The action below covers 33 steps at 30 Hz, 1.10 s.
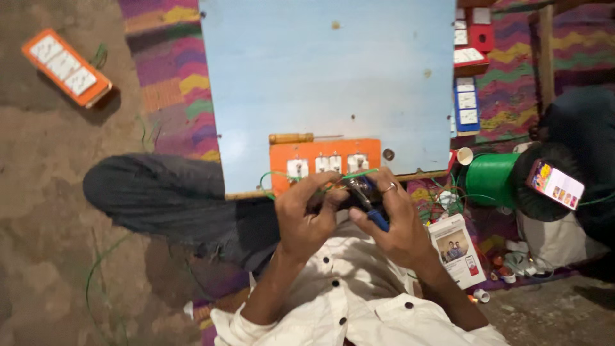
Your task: The person sits on the floor and wires a multi-gang electrical switchboard. They use pliers to strip green wires and a screwdriver to connect them to terminals on the board, then flip the board over to inspect the connections.
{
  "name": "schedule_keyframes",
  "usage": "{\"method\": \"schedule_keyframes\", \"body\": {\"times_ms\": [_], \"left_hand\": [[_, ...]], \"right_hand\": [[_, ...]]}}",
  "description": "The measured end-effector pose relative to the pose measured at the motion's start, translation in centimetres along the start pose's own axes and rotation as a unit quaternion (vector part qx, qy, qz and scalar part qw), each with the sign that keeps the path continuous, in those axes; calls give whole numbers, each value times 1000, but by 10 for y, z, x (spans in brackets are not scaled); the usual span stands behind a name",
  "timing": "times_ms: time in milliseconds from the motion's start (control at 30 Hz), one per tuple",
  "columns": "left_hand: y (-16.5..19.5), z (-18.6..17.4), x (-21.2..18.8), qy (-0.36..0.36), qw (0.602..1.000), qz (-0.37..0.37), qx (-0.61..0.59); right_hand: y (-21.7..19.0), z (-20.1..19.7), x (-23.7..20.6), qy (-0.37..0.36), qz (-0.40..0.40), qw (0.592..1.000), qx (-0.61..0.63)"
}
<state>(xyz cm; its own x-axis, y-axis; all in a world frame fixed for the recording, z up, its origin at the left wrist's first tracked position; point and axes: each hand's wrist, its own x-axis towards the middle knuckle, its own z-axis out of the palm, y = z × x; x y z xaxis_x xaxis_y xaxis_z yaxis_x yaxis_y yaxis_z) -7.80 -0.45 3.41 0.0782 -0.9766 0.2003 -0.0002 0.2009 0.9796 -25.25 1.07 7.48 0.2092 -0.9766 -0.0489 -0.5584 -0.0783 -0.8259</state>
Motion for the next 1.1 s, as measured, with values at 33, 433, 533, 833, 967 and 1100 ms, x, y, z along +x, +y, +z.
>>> {"method": "schedule_keyframes", "body": {"times_ms": [33,433,533,833,967,1100], "left_hand": [[2,2,0,14,1000,0,13],[28,4,3,21,995,10,101],[33,2,6,-3,996,-1,92],[39,-4,10,-42,993,-19,109],[37,-3,8,-37,995,-33,82],[34,-1,5,-9,993,-69,96]], "right_hand": [[-8,0,3,40,-39,998,-34],[-12,5,7,123,-35,990,-59],[-9,1,7,108,-65,990,-56],[-7,-11,9,74,-102,992,-32],[-7,-12,8,22,-80,995,55],[-6,-9,8,50,-84,995,14]]}}
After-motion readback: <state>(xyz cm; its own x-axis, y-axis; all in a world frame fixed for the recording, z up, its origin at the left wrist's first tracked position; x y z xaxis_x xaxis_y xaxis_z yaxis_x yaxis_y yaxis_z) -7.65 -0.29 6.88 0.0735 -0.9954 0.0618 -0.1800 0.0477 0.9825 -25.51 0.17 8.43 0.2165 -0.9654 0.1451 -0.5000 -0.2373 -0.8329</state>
